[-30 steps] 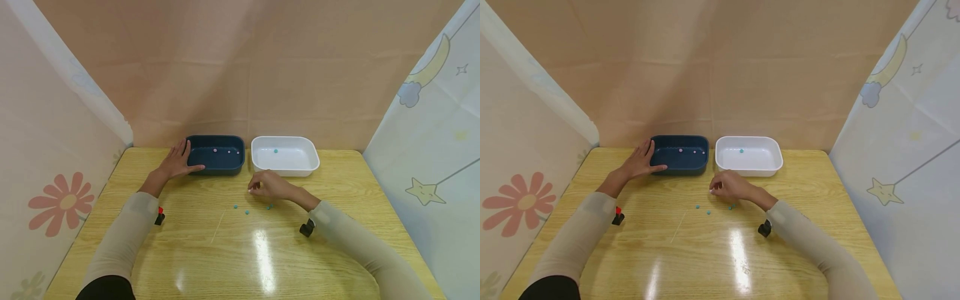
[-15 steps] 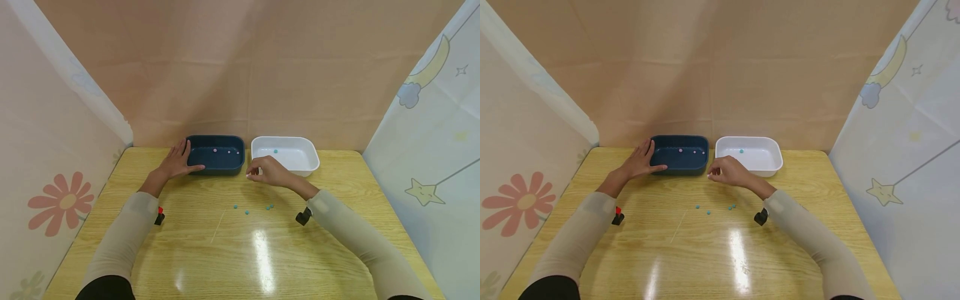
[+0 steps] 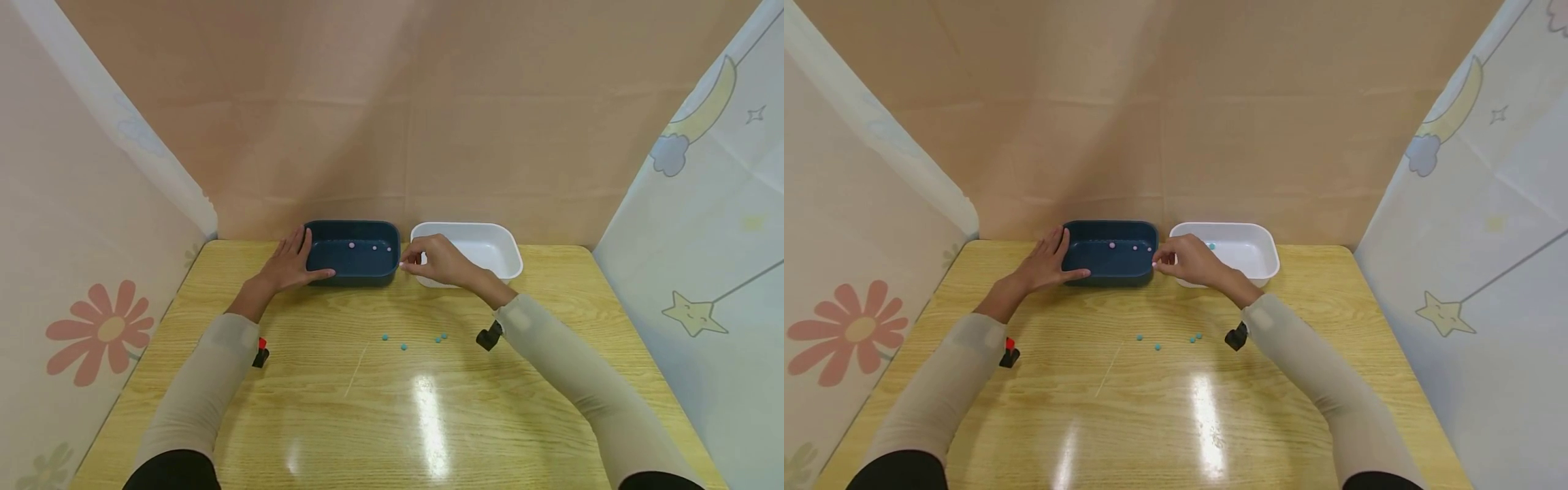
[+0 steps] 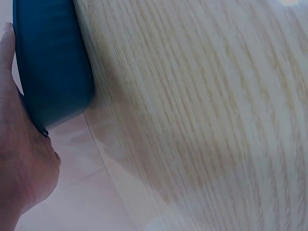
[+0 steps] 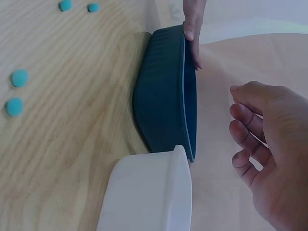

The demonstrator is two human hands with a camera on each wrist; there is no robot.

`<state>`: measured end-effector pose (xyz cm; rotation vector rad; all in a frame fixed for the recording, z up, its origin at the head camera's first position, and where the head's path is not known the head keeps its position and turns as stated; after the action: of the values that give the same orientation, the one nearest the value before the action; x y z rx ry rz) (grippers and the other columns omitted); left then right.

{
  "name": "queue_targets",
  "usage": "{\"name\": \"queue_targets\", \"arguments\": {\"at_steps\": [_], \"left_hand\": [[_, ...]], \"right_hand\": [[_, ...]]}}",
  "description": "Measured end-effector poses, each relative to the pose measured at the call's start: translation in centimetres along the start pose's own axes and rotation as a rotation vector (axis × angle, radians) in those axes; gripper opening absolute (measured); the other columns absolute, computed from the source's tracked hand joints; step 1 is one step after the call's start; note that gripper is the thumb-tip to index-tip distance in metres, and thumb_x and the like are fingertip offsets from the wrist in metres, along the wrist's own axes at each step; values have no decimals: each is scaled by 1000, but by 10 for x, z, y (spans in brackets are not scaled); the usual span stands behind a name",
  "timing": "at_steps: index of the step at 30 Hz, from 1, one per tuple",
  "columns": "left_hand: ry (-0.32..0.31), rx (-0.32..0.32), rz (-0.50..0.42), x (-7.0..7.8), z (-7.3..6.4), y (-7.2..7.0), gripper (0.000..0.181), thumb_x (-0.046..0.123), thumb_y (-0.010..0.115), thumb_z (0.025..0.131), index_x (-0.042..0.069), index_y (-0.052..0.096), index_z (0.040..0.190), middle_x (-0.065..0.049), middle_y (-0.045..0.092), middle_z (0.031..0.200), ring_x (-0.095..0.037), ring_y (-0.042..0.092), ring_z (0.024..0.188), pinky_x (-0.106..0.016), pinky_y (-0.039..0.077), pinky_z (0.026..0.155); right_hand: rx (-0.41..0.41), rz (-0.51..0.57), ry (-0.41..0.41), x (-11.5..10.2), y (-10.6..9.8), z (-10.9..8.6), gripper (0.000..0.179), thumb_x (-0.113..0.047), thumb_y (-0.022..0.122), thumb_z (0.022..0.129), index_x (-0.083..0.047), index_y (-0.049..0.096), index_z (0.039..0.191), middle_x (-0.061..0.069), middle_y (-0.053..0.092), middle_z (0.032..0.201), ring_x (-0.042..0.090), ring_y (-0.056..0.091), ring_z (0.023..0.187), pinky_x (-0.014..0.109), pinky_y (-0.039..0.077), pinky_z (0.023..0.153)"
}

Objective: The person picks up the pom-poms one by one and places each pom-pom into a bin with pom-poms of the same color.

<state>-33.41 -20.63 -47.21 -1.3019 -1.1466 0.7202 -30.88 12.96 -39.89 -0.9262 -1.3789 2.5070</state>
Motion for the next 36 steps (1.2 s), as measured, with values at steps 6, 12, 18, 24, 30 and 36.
{"name": "queue_targets", "arguments": {"at_steps": [6, 12, 18, 24, 30, 36], "left_hand": [[-3, 9, 8, 0, 1, 0, 123, 79, 51, 96, -1, -8, 167, -22, -15, 175, -38, -10, 163, -59, -1, 130], [-4, 13, 7, 1, 0, 0, 122, 77, 52, 96, -2, -6, 167, -23, -14, 175, -39, -9, 163, -60, 1, 130], [-6, 8, 1, 1, 0, 0, 123, 80, 51, 95, -1, -8, 167, -22, -15, 175, -38, -10, 163, -60, 1, 130], [-8, -1, -3, 1, 1, -1, 124, 82, 49, 94, 0, -9, 167, -21, -16, 175, -38, -11, 163, -60, 1, 130], [-4, 6, 3, 1, 2, -2, 126, 85, 47, 94, -2, -8, 167, -23, -15, 175, -39, -10, 163, -60, 0, 130], [-5, 10, 1, 2, 0, -1, 122, 77, 53, 96, -2, -6, 167, -23, -13, 175, -40, -8, 163, -60, 0, 130]], "right_hand": [[10, 0, 36, 7, 1, 7, 6, -9, 80, 94, -4, 83, 97, 1, 75, 82, 13, 66, 72, 36, 56, 68], [14, -24, 80, 13, 3, 18, 6, -8, 81, 94, -3, 83, 97, 2, 77, 81, 15, 68, 73, 37, 57, 68], [19, -30, 132, 24, 5, 25, 6, -8, 80, 94, -3, 83, 96, 3, 76, 79, 17, 68, 72, 36, 56, 69], [20, -26, 195, 39, 10, 29, 9, -11, 79, 95, -4, 83, 96, 3, 77, 81, 18, 69, 74, 34, 56, 70], [34, -33, 244, 49, 15, 35, 9, -12, 81, 94, -4, 83, 95, 4, 76, 79, 17, 68, 71, 33, 55, 68], [33, -29, 289, 53, 21, 40, 9, -13, 81, 94, -4, 84, 95, 3, 77, 79, 17, 67, 69, 32, 53, 66]]}}
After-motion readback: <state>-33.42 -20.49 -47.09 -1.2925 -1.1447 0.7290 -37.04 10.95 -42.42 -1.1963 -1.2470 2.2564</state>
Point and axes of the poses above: each hand's wrist, its own z-axis towards the middle knuckle, its own y-axis out of the palm, x = y × z, the point moved 4 cm from there along z, towards the middle knuckle
